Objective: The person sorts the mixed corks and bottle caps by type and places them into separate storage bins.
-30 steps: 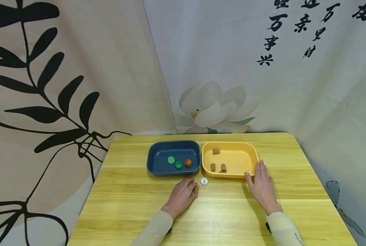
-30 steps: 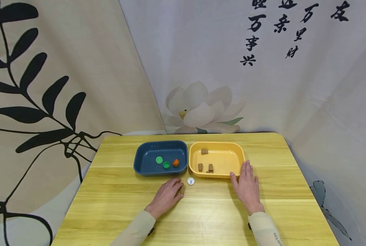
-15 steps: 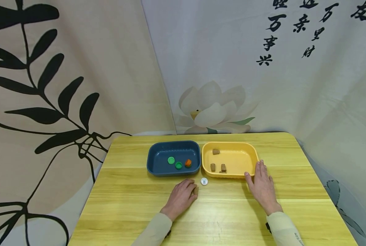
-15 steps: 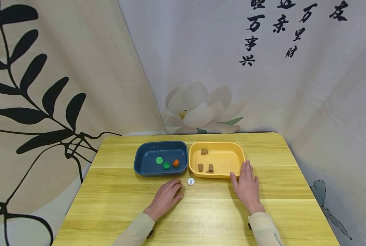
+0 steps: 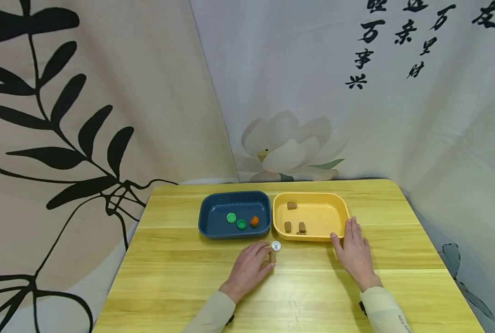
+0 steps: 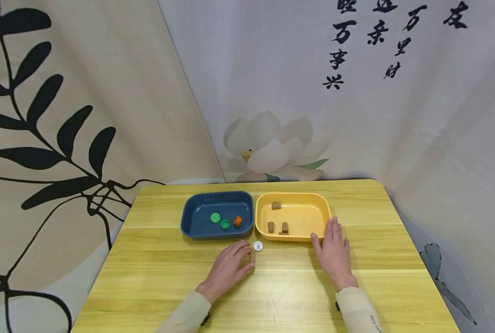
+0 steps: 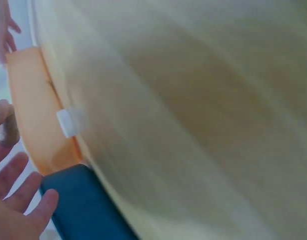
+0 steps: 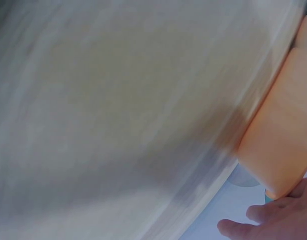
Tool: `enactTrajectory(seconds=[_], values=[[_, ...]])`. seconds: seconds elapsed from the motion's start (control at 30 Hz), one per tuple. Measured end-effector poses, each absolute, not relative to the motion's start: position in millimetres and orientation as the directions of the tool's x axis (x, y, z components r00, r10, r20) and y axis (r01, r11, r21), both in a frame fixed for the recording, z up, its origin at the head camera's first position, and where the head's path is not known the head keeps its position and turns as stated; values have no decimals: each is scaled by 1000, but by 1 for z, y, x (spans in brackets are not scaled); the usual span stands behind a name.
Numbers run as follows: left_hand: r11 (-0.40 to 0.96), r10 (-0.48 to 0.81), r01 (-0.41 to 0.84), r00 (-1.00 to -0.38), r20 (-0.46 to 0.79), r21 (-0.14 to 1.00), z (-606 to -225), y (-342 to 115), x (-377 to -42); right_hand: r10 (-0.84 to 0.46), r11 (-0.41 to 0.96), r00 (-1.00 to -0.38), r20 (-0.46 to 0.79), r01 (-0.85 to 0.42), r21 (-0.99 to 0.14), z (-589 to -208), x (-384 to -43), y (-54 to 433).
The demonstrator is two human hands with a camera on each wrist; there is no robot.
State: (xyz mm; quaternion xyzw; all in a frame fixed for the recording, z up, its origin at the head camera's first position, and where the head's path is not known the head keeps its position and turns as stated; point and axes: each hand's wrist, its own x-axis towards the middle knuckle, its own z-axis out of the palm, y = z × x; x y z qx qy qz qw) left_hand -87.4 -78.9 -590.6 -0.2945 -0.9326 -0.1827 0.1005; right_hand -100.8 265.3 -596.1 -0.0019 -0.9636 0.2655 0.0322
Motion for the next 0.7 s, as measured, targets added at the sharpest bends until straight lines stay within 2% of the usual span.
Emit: enactTrajectory(seconds=[0.4, 0.7], values=[[717, 522, 651, -739, 427, 250, -561, -51, -100, 18, 858, -999, 38, -4, -513, -595, -98, 265], [742, 502, 632, -745, 439, 224, -544, -23, -119, 19, 862, -999, 50, -9, -507, -594, -99, 266]])
